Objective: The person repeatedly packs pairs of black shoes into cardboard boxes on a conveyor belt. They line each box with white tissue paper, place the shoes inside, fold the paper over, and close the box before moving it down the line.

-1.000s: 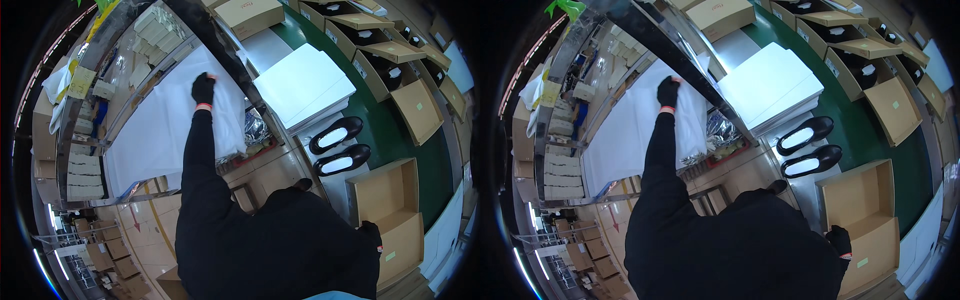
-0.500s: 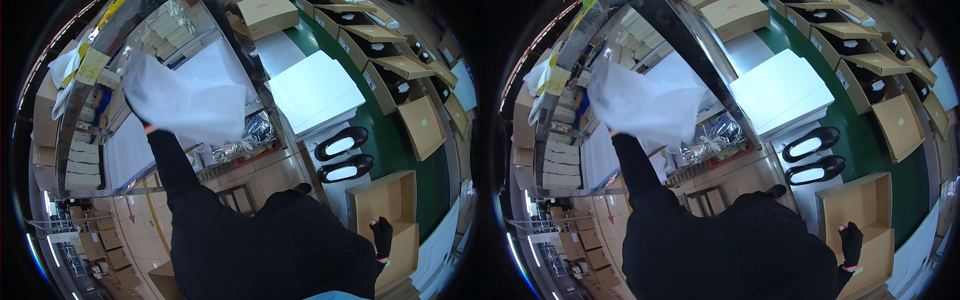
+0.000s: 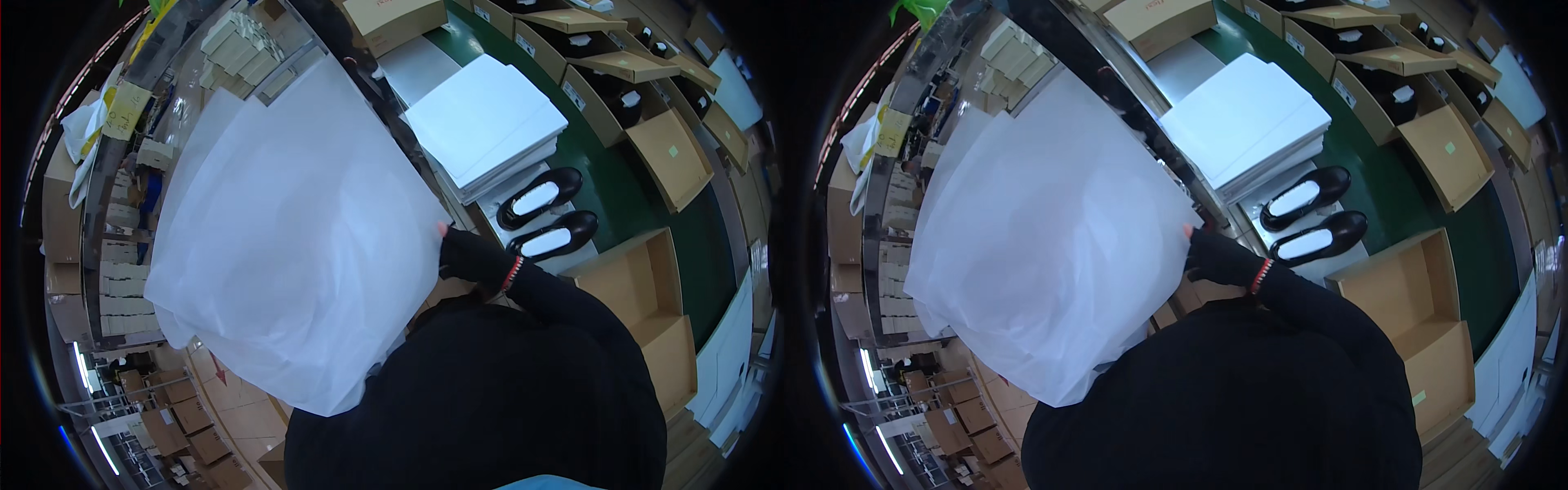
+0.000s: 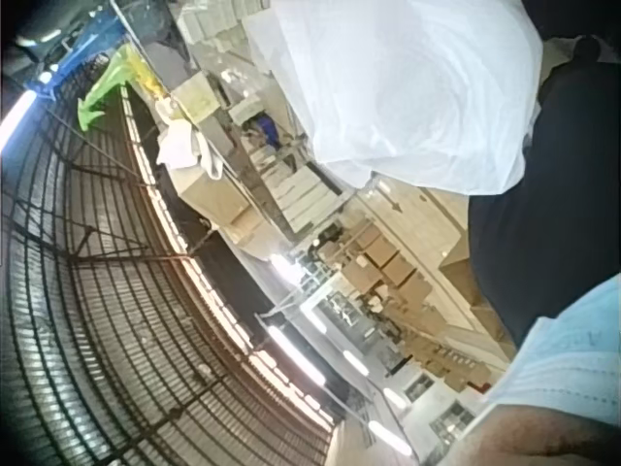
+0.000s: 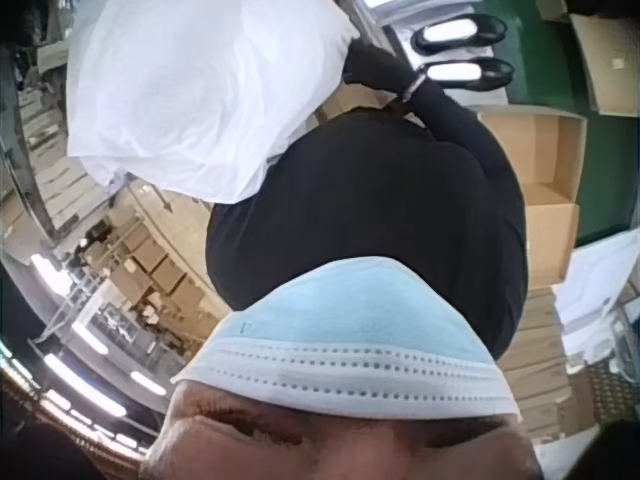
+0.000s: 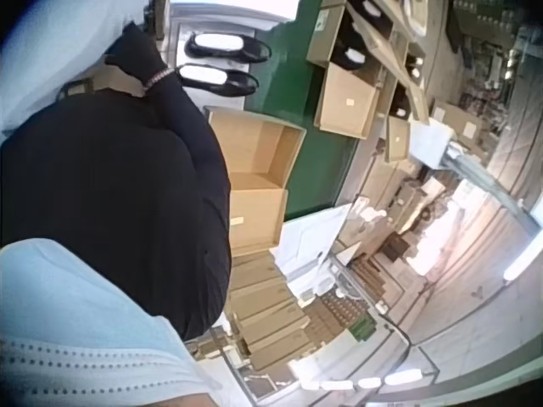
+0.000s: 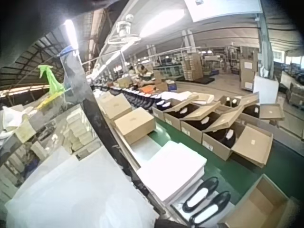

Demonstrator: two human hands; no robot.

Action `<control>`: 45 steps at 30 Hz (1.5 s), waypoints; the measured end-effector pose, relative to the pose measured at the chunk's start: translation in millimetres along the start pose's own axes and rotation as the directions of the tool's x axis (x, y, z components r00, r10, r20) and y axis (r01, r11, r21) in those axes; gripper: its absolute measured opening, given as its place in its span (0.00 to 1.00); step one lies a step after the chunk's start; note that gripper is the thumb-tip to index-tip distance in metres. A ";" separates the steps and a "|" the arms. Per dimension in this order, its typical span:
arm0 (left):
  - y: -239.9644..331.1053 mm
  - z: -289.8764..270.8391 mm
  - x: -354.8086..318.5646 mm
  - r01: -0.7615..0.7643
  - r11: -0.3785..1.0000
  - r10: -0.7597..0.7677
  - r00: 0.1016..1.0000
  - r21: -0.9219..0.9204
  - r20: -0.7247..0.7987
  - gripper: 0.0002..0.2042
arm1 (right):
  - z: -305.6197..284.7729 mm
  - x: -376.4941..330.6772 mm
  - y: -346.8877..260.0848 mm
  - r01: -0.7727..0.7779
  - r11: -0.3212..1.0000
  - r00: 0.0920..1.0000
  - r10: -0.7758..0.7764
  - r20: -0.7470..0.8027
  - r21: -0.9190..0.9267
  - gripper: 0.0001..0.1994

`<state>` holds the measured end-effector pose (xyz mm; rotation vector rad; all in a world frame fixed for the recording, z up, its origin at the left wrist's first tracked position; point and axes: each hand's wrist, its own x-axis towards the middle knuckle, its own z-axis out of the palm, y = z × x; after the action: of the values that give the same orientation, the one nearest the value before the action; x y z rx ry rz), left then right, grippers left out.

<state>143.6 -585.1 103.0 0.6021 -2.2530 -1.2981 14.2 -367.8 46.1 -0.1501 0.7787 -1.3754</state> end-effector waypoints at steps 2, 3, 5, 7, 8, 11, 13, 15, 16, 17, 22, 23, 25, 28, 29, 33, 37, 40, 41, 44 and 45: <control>21.2 -28.3 -9.0 0.018 0.988 -0.032 0.996 -0.151 -0.088 0.25 | 35.4 -15.7 -13.1 0.038 0.949 0.981 -0.095 -0.169 -0.312 0.24; 36.9 -44.0 -10.3 0.006 0.972 -0.037 0.991 -0.234 -0.131 0.25 | 24.3 -13.9 -11.8 0.040 0.957 0.973 -0.103 -0.207 -0.287 0.23; 65.8 -82.3 -18.1 -0.042 0.924 -0.049 0.972 -0.380 -0.228 0.25 | -3.4 -7.7 -2.5 0.148 0.906 0.932 -0.262 -0.252 -0.396 0.21; 84.2 -125.3 -28.5 -0.108 0.861 -0.074 0.940 -0.497 -0.333 0.25 | -10.8 -19.5 -1.8 0.322 0.498 0.746 -0.657 -0.107 -0.805 0.23; 89.1 -146.4 -35.8 -0.131 0.831 -0.103 0.919 -0.541 -0.380 0.25 | -17.8 -26.6 -2.9 0.321 0.308 0.644 -0.765 -0.032 -0.896 0.26; 69.3 -201.1 -38.2 -0.112 0.824 -0.208 0.851 -0.555 -0.481 0.25 | -56.7 -42.2 -13.3 0.318 0.275 0.555 -0.830 -0.057 -0.907 0.23; 39.4 -235.4 -52.2 0.068 0.975 -0.170 0.838 -0.211 -0.518 0.27 | -45.6 -50.7 -19.7 0.470 0.387 0.579 -0.814 -0.054 -0.793 0.22; 10.8 -245.0 -63.1 0.139 0.940 -0.296 0.786 -0.312 -0.543 0.28 | -32.0 -46.8 -15.2 0.495 0.399 0.599 -0.800 -0.029 -0.772 0.22; 5.7 -234.1 -65.5 0.053 0.809 -0.354 0.839 -0.586 -0.413 0.25 | -26.9 -41.9 -12.1 0.479 0.394 0.604 -0.796 -0.031 -0.784 0.21; -19.0 -233.6 -67.1 0.174 0.940 -0.039 0.909 0.293 -0.415 0.23 | -31.5 -28.7 -4.1 0.297 -0.161 0.530 -0.792 0.302 -0.941 0.19; -88.2 -101.6 -104.5 0.182 0.908 -0.102 0.969 0.378 -0.223 0.21 | 28.0 4.4 21.4 0.492 0.177 0.711 -0.647 0.275 -0.853 0.16; -93.3 -80.1 -110.6 0.190 0.926 -0.133 0.973 0.326 -0.188 0.21 | 33.6 1.6 16.3 0.480 0.267 0.744 -0.628 0.227 -0.836 0.16; -93.2 -68.8 -108.0 0.153 0.943 -0.114 0.983 0.296 -0.145 0.20 | 31.1 -7.3 -3.4 0.443 0.329 0.756 -0.637 0.150 -0.834 0.16; -47.9 -112.7 -77.7 0.009 0.873 0.080 0.984 0.488 -0.162 0.20 | 5.7 -40.7 -46.2 0.355 0.377 0.672 -0.739 -0.047 -0.856 0.17; -34.2 -137.7 -83.0 0.052 0.857 0.084 0.968 0.513 -0.238 0.20 | -3.1 -47.0 -55.0 0.318 0.392 0.649 -0.754 -0.104 -0.863 0.17; 7.6 -253.4 -92.9 0.147 0.899 0.142 0.792 0.413 -0.593 0.17 | -57.5 -90.9 -68.2 0.236 0.319 0.337 -0.913 -0.231 -0.918 0.17; 36.7 -358.0 -104.1 0.156 0.917 0.233 0.539 0.367 -0.810 0.15 | -105.5 -154.4 -74.2 0.214 0.316 0.129 -0.947 -0.294 -0.924 0.16; 33.1 -394.5 -75.2 0.123 0.920 0.294 0.414 0.373 -0.861 0.14 | -157.6 -222.9 -60.9 -0.172 -0.094 0.117 -0.990 0.075 -0.981 0.30; 28.8 -399.2 -63.7 0.113 0.914 0.320 0.384 0.388 -0.866 0.14 | -150.5 -241.4 -62.3 -0.233 -0.075 0.135 -0.990 0.044 -0.970 0.35; 0.9 -382.7 -3.0 0.006 0.841 0.501 0.368 0.540 -0.784 0.13 | -152.4 -271.3 -65.9 0.442 0.490 0.045 -0.848 -0.527 -0.751 0.27; -13.1 -366.5 18.7 -0.105 0.801 0.578 0.390 0.589 -0.717 0.13 | -131.5 -271.0 -77.6 0.708 0.591 0.155 -0.664 -0.731 -0.387 0.22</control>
<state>347.4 -848.7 257.3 0.6706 -1.5741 -0.0601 -122.6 -93.6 99.1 0.2855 1.6296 -2.4524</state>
